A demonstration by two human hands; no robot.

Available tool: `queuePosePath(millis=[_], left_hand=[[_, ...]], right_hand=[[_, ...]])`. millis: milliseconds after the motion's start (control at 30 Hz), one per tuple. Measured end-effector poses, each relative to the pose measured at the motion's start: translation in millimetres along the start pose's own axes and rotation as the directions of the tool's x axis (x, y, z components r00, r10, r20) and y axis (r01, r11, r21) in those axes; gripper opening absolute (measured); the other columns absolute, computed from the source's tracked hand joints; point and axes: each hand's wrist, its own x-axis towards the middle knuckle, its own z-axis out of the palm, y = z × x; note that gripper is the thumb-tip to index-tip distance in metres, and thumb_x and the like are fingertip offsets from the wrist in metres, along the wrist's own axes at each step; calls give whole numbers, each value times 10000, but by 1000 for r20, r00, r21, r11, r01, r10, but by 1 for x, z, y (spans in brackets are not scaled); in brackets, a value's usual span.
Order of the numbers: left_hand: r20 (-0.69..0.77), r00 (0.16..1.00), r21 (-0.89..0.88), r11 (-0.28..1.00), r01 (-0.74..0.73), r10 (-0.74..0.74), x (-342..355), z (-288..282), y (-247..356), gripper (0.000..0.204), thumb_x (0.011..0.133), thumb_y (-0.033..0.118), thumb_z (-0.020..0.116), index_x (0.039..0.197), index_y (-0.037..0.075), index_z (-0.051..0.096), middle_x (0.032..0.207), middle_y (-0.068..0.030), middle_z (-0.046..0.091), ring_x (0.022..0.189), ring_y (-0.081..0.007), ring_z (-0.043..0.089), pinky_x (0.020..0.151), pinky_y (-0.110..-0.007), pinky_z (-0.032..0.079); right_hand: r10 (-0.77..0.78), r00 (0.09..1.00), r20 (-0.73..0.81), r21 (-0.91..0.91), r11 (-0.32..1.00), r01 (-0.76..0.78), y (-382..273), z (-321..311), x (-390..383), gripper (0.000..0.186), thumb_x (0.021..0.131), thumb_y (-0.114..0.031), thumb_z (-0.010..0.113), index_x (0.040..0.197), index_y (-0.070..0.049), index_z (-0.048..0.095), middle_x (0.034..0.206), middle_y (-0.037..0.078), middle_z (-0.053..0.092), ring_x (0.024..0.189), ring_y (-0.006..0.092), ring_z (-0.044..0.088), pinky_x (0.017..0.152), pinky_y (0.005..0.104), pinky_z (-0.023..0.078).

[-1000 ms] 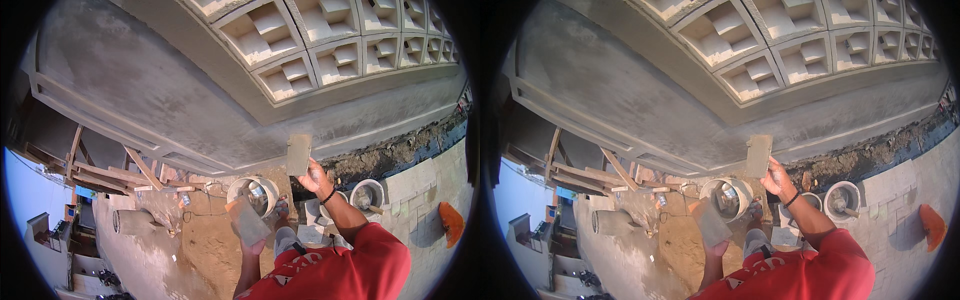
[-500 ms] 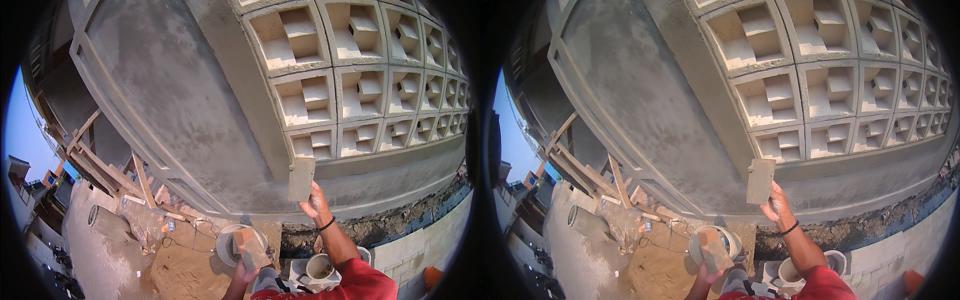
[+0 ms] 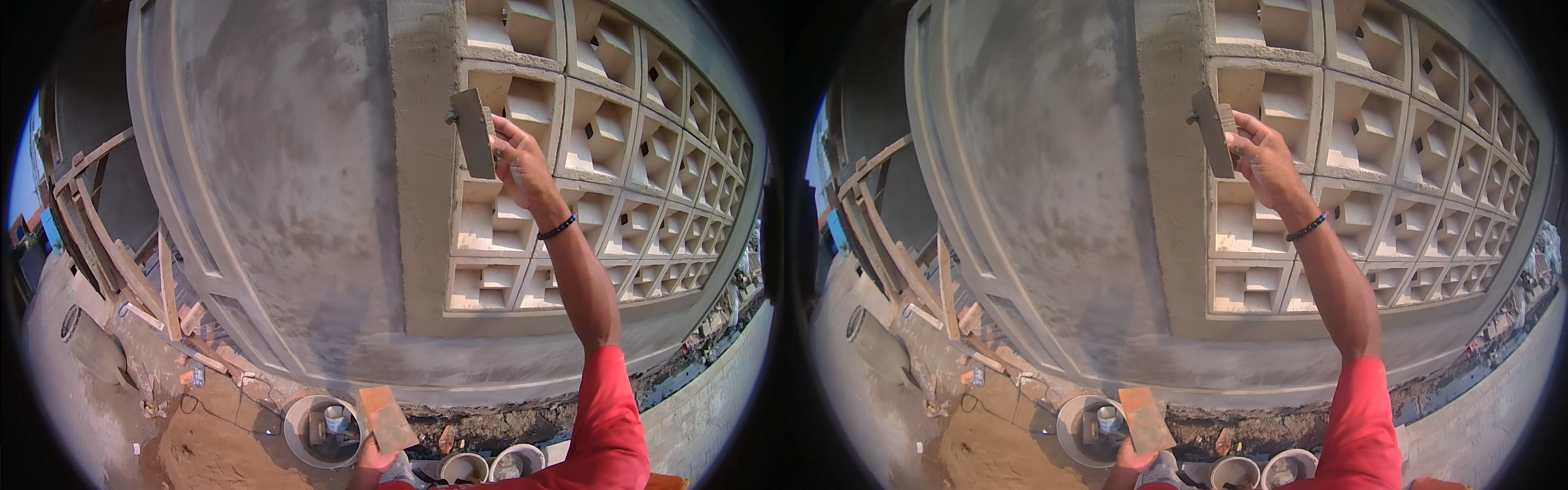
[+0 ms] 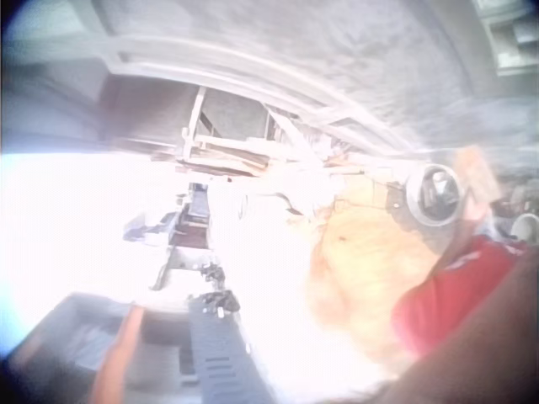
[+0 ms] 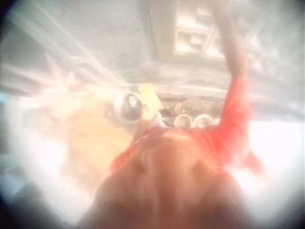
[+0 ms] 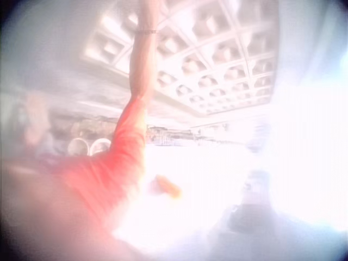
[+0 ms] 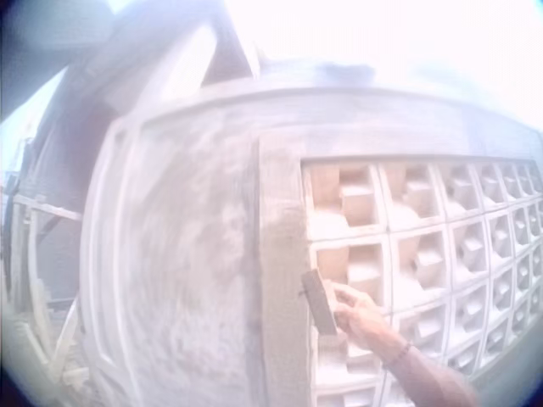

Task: The person applies plaster to a decorative lattice wall using a trowel and a hawk. They repeatedly scoop plaster from the hawk and smooth it onto the wall surface, working along the edges and flat areas of the lattice pattern.

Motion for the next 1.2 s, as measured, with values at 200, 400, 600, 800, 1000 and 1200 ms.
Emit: queuePosePath(millis=[200, 400, 600, 800, 1000, 1200], left_hand=[[96, 994, -60, 997, 50, -44, 12, -20, 12, 298, 921, 214, 488, 1148, 38, 566, 1112, -90, 631, 1040, -248, 600, 949, -390, 455], [-56, 998, 86, 996, -24, 29, 20, -31, 5, 287, 923, 256, 494, 1118, 64, 581, 1069, -85, 639, 994, -235, 601, 895, -388, 467], [35, 993, 313, 943, -116, 111, 12, -72, 18, 292, 929, 266, 481, 1124, 71, 576, 1074, -80, 635, 1003, -238, 598, 907, -403, 462], [-31, 998, 38, 998, 49, -48, 17, -48, 8, 296, 941, 268, 442, 1122, 76, 575, 1090, -67, 634, 1027, -248, 594, 929, -418, 449], [69, 998, -27, 1000, 5, -4, 24, -41, 14, 302, 943, 239, 427, 1134, 54, 571, 1110, -77, 629, 1031, -257, 594, 944, -423, 441], [-8, 1000, -41, 999, -30, 30, 17, -36, 12, 308, 934, 233, 432, 1134, 45, 572, 1108, -87, 630, 1036, -260, 590, 947, -425, 433]], right_hand=[[-238, 969, 74, -726, 653, 216, -12, 22, 62, 448, 866, -95, 613, 1275, 22, 475, 1048, 119, 644, 861, 173, 612, 736, 300, 494], [-412, 790, 454, -889, -261, 375, 13, 42, 65, 348, 835, -47, 574, 1182, -72, 562, 967, 113, 589, 887, 304, 535, 799, 385, 477], [-218, 849, 482, -876, -152, 458, 33, 50, 26, 372, 852, -55, 561, 1222, -86, 536, 960, 101, 579, 901, 280, 528, 815, 380, 465], [-490, 723, 486, -874, -275, 401, -31, 43, 94, 364, 871, -78, 559, 1233, -100, 532, 965, 111, 580, 932, 300, 533, 818, 394, 450], [-37, 786, 617, -764, -266, 588, 61, 48, 35, 470, 810, 2, 560, 1265, -106, 510, 953, 57, 546, 893, 237, 500, 844, 335, 476], [-132, 868, 479, -877, -44, 478, 23, 50, 28, 348, 868, -97, 569, 1215, -83, 552, 907, 99, 574, 882, 287, 521, 818, 389, 458]])
